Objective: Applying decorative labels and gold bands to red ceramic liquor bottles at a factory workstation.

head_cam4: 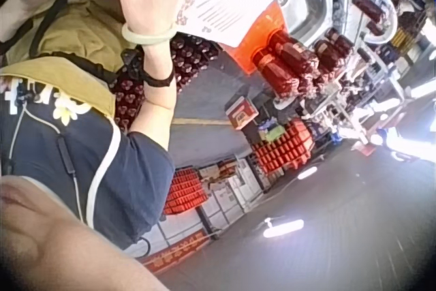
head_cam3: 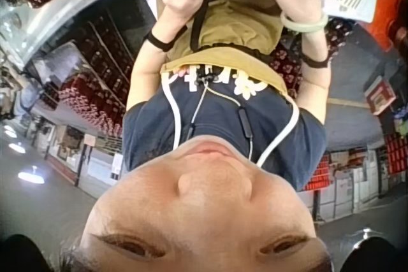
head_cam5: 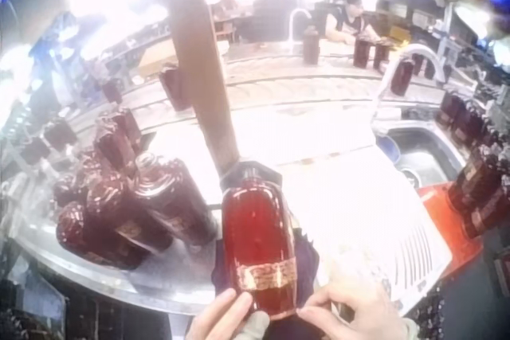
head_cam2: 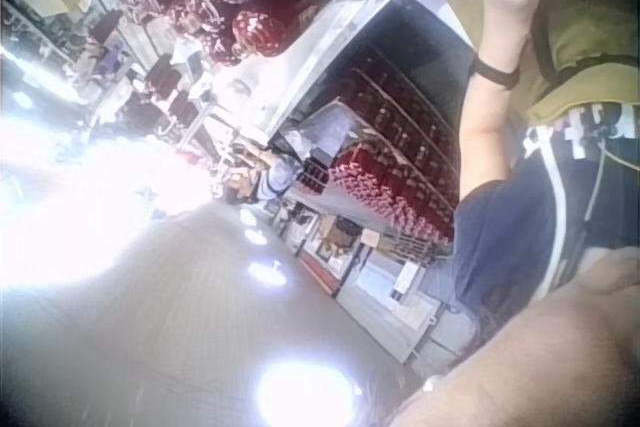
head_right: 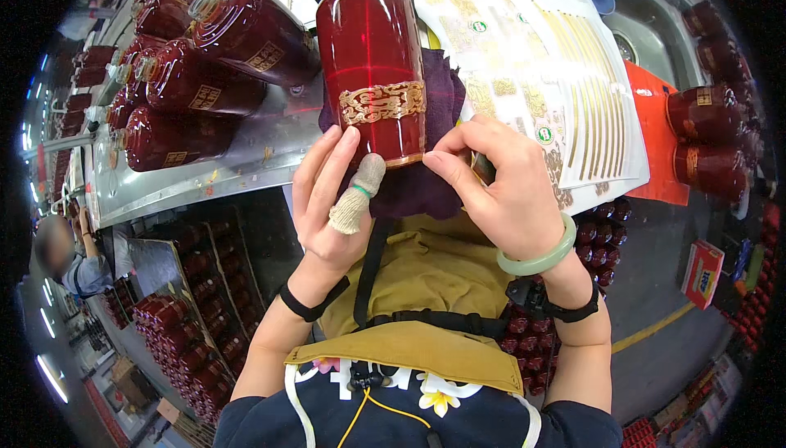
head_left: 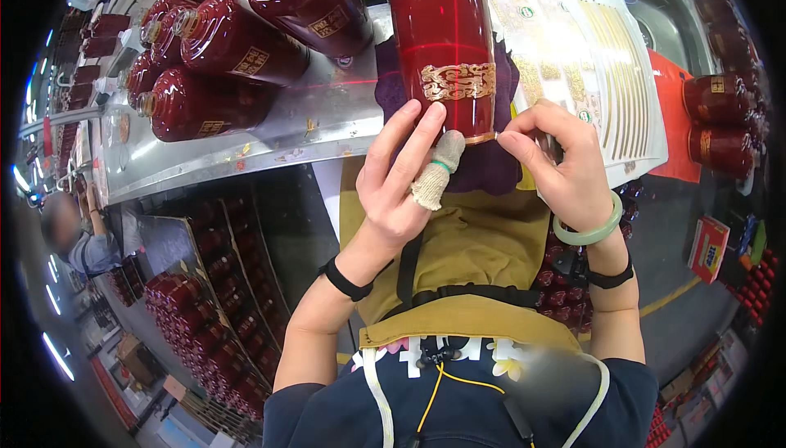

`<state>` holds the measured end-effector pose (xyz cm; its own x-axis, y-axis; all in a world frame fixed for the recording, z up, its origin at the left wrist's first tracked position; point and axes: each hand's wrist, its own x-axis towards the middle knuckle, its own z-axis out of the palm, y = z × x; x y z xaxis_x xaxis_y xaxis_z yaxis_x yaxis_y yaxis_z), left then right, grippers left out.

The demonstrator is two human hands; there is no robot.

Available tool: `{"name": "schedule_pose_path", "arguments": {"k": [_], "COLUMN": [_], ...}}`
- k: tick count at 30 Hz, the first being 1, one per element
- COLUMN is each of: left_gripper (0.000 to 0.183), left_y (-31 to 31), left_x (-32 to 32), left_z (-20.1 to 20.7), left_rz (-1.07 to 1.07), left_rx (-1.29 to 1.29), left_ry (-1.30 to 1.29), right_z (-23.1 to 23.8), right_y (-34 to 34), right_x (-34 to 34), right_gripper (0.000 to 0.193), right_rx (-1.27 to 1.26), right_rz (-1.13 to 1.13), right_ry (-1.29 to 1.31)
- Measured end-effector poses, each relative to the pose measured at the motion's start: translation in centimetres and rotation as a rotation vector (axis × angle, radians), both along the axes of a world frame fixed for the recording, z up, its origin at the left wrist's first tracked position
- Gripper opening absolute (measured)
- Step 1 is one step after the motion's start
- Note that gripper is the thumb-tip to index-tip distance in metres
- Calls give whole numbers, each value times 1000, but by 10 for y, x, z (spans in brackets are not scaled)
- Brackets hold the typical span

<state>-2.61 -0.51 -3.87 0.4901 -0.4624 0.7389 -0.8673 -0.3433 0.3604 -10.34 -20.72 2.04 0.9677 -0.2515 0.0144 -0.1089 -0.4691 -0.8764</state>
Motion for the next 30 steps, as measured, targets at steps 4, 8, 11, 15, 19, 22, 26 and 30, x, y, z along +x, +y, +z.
{"name": "schedule_pose_path", "arguments": {"k": [4,8,11,15,19,22,26,30], "left_gripper": [17,17,19,17,22,25,32,29], "left_y": [-3,-6,1,-2,1,3,-4,-10], "left_x": [2,9,4,0,0,-6,-9,-5], "left_z": [15,10,-2,-7,-7,-4,-4,9], "left_rz": [-50,-24,33,81,47,47,99,-31], "left_rx": [49,-99,-116,-156,-139,-22,-16,-7], "left_ry": [-32,-27,13,22,-6,22,-78,7], "right_z": [1,4,3,6,2,-5,-3,-4], "right_y": [1,2,0,-4,-7,-6,-5,-5], "right_x": [2,4,5,5,5,4,4,5], "right_gripper": [13,14,14,14,15,15,15,15], "right_rx": [-19,-24,-15,9,12,14,16,20], "right_rz": [15,24,37,33,50,38,37,23], "right_ry": [-24,-54,-53,11,2,8,7,6]}}
